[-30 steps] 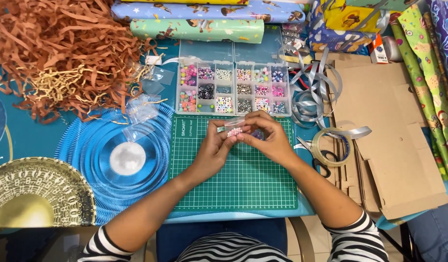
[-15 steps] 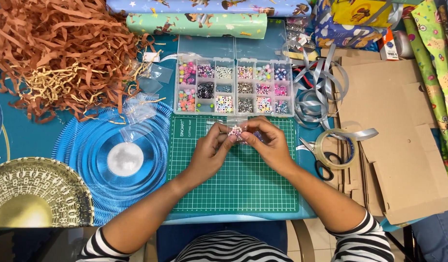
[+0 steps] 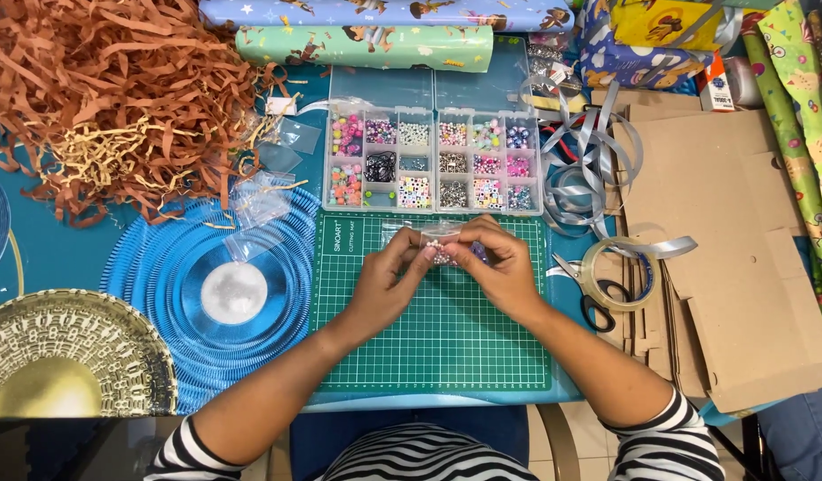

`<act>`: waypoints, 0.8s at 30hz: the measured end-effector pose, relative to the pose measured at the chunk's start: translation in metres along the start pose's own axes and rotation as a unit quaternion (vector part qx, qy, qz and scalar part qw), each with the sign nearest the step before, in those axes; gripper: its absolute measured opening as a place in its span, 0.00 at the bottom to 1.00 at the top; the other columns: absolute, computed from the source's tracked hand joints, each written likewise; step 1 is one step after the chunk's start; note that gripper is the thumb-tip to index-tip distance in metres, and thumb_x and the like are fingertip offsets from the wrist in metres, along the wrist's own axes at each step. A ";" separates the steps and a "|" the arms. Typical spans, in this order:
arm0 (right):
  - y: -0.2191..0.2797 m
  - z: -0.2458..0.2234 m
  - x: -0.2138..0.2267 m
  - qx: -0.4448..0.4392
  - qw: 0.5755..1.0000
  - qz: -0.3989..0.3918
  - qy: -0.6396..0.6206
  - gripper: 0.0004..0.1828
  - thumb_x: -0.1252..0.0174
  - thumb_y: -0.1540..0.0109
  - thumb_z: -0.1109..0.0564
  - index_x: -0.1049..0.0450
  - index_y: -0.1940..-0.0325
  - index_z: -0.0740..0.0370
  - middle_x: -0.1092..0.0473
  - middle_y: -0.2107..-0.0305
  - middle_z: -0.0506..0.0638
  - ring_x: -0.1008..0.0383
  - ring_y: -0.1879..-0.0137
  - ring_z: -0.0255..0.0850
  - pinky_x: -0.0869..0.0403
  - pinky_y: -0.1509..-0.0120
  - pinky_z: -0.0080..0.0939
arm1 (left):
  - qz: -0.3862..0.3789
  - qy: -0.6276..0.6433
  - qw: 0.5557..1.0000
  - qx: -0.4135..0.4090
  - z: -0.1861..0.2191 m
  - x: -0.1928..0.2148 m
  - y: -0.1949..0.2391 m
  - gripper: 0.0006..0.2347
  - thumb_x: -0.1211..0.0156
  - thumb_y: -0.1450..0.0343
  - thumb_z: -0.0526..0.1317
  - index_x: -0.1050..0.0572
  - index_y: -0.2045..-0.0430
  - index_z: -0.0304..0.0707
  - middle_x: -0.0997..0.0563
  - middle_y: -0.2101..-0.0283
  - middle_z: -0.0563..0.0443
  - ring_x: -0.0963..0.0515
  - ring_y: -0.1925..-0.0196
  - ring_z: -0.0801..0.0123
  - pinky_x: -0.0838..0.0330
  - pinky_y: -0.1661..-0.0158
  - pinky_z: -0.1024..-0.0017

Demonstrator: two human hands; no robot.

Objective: The person sorts small colorful beads from a compartmentalized box into individual clear plastic bags. They seal each bag by hand and place it on a green cutting mat. The workspace contains rolls of wrapping paper, ribbons, and shredded paper filler.

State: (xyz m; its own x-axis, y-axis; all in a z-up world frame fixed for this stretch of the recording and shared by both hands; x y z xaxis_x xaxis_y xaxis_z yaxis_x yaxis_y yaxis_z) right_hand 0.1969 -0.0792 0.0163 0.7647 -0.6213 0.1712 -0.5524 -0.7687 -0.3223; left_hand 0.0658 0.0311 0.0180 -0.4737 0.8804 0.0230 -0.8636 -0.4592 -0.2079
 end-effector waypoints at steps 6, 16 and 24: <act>-0.001 -0.003 0.000 0.006 0.999 0.003 0.052 0.20 0.21 0.42 0.57 0.16 0.48 0.62 0.22 0.57 0.54 0.27 0.48 0.45 0.29 0.38 0.51 | 0.047 0.027 0.998 0.021 -0.017 0.008 0.001 0.05 0.46 0.18 0.36 0.23 0.59 0.35 0.12 0.71 0.39 0.16 0.66 0.70 0.22 0.62 0.66; 0.004 0.001 -0.001 -0.023 0.999 0.015 0.027 0.12 0.24 0.39 0.64 0.17 0.53 0.66 0.22 0.63 0.56 0.22 0.54 0.44 0.26 0.45 0.45 | 0.059 0.003 0.998 -0.004 -0.010 0.010 -0.002 0.06 0.36 0.21 0.35 0.19 0.58 0.30 0.17 0.60 0.39 0.13 0.53 0.52 0.18 0.51 0.56; 0.006 0.015 -0.007 -0.140 0.986 0.018 -0.091 0.13 0.25 0.39 0.65 0.18 0.52 0.67 0.19 0.67 0.51 0.18 0.59 0.34 0.19 0.49 0.39 | 0.053 0.036 0.998 0.001 -0.027 0.006 -0.005 0.10 0.27 0.26 0.33 0.19 0.54 0.25 0.21 0.58 0.43 0.15 0.50 0.56 0.18 0.47 0.55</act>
State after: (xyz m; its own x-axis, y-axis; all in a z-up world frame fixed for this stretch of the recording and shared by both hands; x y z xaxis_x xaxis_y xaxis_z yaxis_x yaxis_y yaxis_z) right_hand 0.1934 -0.0772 -0.0005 0.7755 -0.6312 -0.0135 -0.6309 -0.7741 -0.0521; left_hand 0.0718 0.0414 -0.0077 -0.5498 0.8325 -0.0689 -0.8092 -0.5512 -0.2031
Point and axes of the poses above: each hand's wrist, its own y-axis away from the middle knuckle, its own x-axis out of the back of the hand, z = x × y, the point moved 8 cm from there along -y, towards the middle knuckle
